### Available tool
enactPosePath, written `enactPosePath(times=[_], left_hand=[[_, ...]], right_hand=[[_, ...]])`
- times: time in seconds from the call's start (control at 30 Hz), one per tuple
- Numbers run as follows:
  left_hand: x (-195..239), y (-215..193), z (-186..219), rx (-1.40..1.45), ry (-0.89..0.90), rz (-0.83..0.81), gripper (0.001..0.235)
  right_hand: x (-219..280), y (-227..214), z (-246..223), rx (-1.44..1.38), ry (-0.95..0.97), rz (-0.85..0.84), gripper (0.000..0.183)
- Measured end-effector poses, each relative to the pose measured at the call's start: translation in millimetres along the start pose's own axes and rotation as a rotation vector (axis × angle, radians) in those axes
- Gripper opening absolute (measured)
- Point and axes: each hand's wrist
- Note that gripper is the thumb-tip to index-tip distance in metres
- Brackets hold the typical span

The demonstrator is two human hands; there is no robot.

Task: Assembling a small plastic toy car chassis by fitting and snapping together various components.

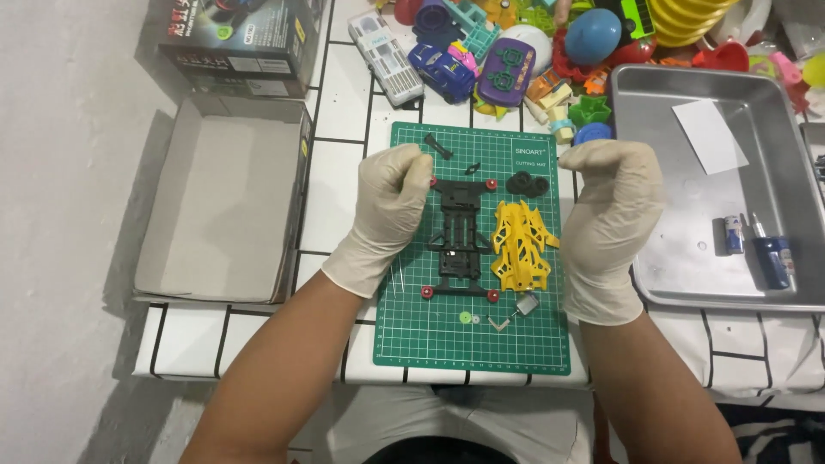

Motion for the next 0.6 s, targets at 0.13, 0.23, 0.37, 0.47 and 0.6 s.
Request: enactPosePath(times=[0.13,0.23,0.37,0.47,0.6], left_hand=[[2.2,-5.9,-1.2,0.055,-0.070,-0.002,0.049],[0.1,-10.2,0.9,0.058,-0.078,-0.004,0.050],[-1.1,-16.0,1.9,-0.019,-0.027,-0.046,0.049],[-3.5,-16.9,14.0,-0.053,-0.031,-0.112,0.045],[-11.4,-16.6,27.4,-0.126,0.088,-0.211,0.028]], right_hand=[[5.1,-10.9,21.2,-0.059,0.138,-0.058,0.038],[9.4,-11.5,25.9,-0.090,0.228,-0.080,0.039],[11.1,-4.5,14.1,-0.114,0.297,-0.079,0.032],[13.0,-7.9,4.3,-0.002,0.302,-0.136,0.033],[7.0,0.1,-26.3,0.073,0.211,-0.283,0.030]])
Point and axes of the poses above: each hand's wrist, its own x-axis away from the middle knuckle, its own y-axis out of the palm, z = x × y, and after that the axes turned 2 degrees about -x, right-handed
